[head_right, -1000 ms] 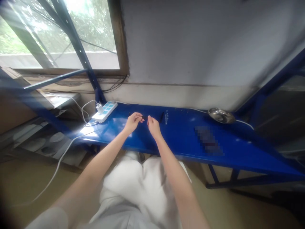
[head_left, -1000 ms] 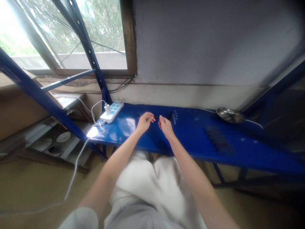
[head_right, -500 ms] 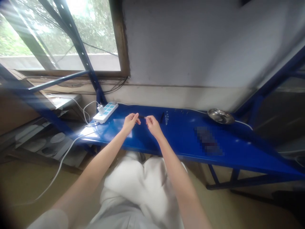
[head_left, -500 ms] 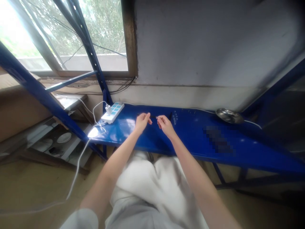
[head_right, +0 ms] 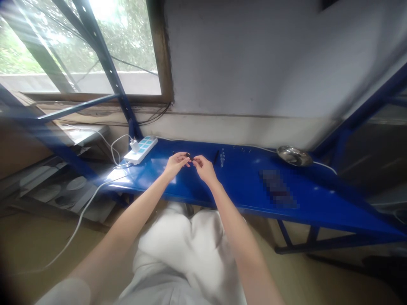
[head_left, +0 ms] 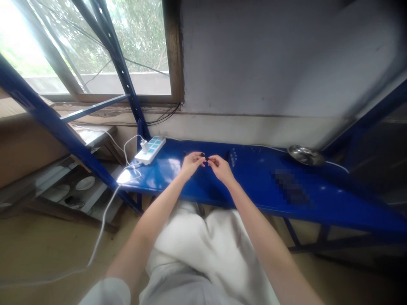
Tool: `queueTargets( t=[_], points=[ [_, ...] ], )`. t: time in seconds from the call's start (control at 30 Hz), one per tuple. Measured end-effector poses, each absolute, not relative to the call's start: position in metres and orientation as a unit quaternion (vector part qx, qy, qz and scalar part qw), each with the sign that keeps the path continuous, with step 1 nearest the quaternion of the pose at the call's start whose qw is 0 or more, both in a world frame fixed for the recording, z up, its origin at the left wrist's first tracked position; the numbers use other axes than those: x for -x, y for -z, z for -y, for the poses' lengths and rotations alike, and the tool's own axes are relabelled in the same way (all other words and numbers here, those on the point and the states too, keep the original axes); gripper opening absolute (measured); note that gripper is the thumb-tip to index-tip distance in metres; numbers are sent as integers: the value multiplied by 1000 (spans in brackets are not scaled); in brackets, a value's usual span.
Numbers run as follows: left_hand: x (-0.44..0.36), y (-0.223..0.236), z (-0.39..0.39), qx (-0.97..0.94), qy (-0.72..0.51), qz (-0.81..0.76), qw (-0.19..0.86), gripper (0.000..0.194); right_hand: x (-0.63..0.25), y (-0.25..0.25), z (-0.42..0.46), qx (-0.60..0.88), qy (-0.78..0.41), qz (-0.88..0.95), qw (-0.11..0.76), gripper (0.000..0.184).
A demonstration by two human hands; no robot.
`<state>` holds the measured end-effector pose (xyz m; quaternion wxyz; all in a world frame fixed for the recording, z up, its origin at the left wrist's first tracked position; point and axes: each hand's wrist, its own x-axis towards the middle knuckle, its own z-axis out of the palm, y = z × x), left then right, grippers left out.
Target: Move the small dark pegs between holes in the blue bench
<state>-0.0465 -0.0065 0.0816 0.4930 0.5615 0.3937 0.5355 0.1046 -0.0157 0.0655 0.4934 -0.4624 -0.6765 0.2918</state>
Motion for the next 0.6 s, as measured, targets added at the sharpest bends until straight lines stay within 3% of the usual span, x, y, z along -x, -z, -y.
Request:
queueTargets(
  t=[0.3,0.6],
  points=[
    [44,-78,3,-523,-561,-442,464,25,-105,-60,13,505,-270,685,451,16],
    [40,-69,-1,-546,-546,-477,419,26,-136,-57,14,584,-164,650,458,18]
  ],
)
